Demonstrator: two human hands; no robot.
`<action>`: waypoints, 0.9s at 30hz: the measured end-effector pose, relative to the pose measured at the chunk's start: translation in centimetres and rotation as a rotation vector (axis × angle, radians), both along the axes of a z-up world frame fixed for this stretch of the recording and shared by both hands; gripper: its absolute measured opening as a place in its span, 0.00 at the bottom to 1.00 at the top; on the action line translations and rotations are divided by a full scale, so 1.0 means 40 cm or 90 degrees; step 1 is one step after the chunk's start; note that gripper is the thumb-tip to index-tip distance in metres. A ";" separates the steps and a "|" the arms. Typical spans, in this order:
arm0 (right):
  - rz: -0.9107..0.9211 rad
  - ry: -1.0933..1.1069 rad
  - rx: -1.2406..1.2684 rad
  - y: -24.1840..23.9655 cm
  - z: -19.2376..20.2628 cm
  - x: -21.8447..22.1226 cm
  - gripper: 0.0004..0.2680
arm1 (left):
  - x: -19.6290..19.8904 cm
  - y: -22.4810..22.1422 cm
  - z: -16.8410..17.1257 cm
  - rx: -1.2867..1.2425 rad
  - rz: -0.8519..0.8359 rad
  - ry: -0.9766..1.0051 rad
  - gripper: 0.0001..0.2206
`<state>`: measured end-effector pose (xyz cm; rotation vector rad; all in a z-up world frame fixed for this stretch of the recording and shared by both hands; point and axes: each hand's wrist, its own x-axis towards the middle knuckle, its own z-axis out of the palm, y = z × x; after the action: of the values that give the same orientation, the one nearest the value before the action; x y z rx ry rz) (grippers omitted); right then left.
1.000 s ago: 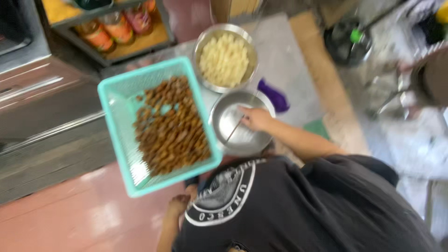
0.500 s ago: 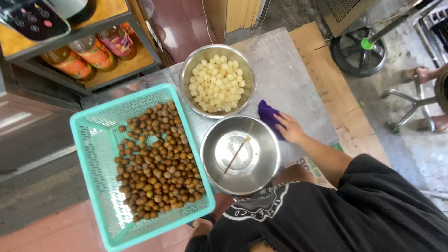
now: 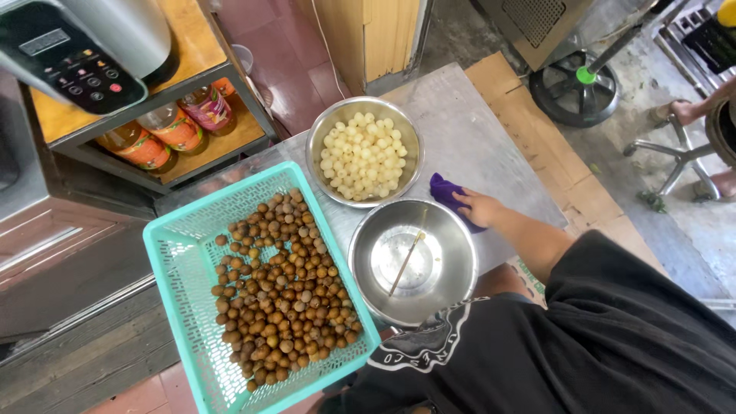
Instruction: The person sits at a table and peels small brown nuts from a basket using a wooden stick. They remove the shells and place the peeled kernels into a metal bowl while discarding the shells into another bowl.
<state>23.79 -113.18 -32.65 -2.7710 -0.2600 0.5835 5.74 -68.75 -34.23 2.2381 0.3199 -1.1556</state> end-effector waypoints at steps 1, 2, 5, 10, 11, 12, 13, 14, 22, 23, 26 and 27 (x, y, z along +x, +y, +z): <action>-0.011 0.009 -0.010 0.004 0.007 -0.003 0.22 | 0.004 -0.006 -0.006 0.002 -0.003 -0.020 0.28; -0.018 0.018 -0.024 0.002 0.014 -0.002 0.22 | 0.032 -0.016 -0.005 0.001 -0.004 -0.043 0.27; 0.006 -0.030 -0.010 0.011 0.007 -0.002 0.22 | 0.047 -0.012 0.024 0.011 0.023 -0.102 0.27; 0.008 -0.038 0.058 -0.009 0.008 0.011 0.21 | -0.051 -0.016 -0.075 0.019 0.089 -0.169 0.27; 0.076 -0.057 0.118 -0.026 0.033 0.032 0.20 | -0.056 -0.014 -0.125 0.024 0.101 -0.181 0.27; 0.144 -0.061 0.183 -0.019 0.028 0.018 0.19 | -0.106 0.002 -0.174 0.031 0.111 -0.182 0.27; 0.004 0.012 0.084 -0.017 0.034 0.008 0.16 | -0.155 0.020 -0.219 0.039 0.121 -0.182 0.27; -0.051 -0.147 0.328 -0.019 0.042 0.002 0.13 | -0.184 0.040 -0.248 0.047 0.129 -0.192 0.27; 0.251 -0.092 0.044 0.209 0.065 -0.202 0.19 | -0.421 0.166 -0.126 0.117 -0.063 -0.352 0.26; 0.308 -0.078 -0.009 0.252 0.055 -0.193 0.22 | -0.444 0.181 -0.069 0.134 -0.118 -0.377 0.25; 0.443 -0.065 -0.113 0.317 -0.014 -0.174 0.24 | -0.502 0.197 0.098 -0.108 -0.062 -0.277 0.26; 0.474 -0.097 -0.100 0.333 -0.036 -0.163 0.19 | -0.515 0.208 0.157 -0.139 -0.050 -0.291 0.24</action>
<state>17.26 -99.86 -34.10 -2.8122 -1.3618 0.5620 -14.86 -60.45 -27.95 2.2515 -0.0764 -0.6486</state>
